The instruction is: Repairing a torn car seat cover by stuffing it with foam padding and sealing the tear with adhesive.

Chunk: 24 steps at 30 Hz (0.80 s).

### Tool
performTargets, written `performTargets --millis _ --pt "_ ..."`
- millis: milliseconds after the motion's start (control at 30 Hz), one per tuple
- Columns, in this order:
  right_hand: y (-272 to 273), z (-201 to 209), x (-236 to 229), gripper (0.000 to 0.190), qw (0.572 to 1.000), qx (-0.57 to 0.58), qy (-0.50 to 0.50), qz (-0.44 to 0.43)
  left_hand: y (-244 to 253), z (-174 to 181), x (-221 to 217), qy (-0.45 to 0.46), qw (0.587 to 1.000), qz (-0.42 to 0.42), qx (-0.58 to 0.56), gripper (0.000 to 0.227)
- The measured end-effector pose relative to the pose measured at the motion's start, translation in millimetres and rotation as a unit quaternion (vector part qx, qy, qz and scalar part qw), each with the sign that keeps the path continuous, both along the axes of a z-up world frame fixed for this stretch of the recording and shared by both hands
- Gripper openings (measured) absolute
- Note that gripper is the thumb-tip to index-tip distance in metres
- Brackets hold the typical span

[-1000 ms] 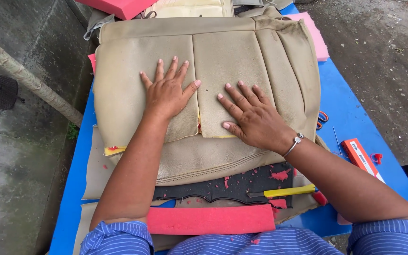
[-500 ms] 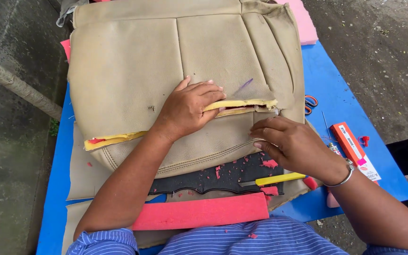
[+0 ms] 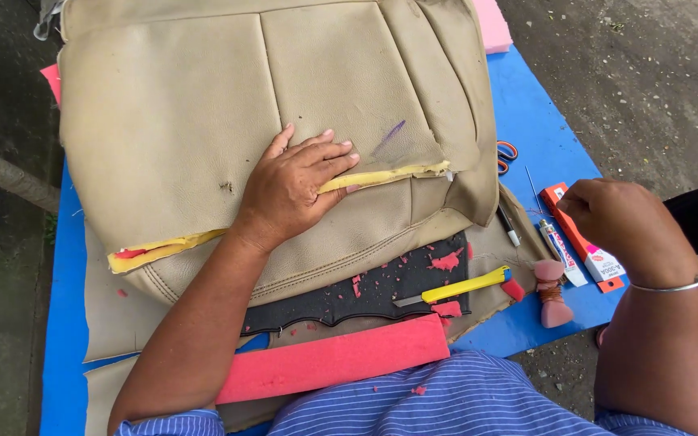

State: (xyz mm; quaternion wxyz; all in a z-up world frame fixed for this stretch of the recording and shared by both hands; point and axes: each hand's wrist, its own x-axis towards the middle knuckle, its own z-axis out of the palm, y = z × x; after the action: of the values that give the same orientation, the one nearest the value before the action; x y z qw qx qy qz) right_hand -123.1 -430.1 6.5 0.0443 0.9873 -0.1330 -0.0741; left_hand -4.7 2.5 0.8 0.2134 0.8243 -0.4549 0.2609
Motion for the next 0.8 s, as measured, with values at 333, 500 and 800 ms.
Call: performTargets --millis 333,500,800 --pt "9 -52 -40 0.033 0.993 -0.049 0.022 -0.101 2 -1 2 0.023 1.000 0.004 -0.001 0.035" --pt "20 -52 -46 0.042 0.996 -0.017 0.007 -0.085 1 -3 2 0.024 1.000 0.001 -0.005 0.036" --pt "18 11 -50 0.027 0.981 0.159 -0.112 -0.016 -1 -1 3 0.019 1.000 0.003 -0.004 0.035"
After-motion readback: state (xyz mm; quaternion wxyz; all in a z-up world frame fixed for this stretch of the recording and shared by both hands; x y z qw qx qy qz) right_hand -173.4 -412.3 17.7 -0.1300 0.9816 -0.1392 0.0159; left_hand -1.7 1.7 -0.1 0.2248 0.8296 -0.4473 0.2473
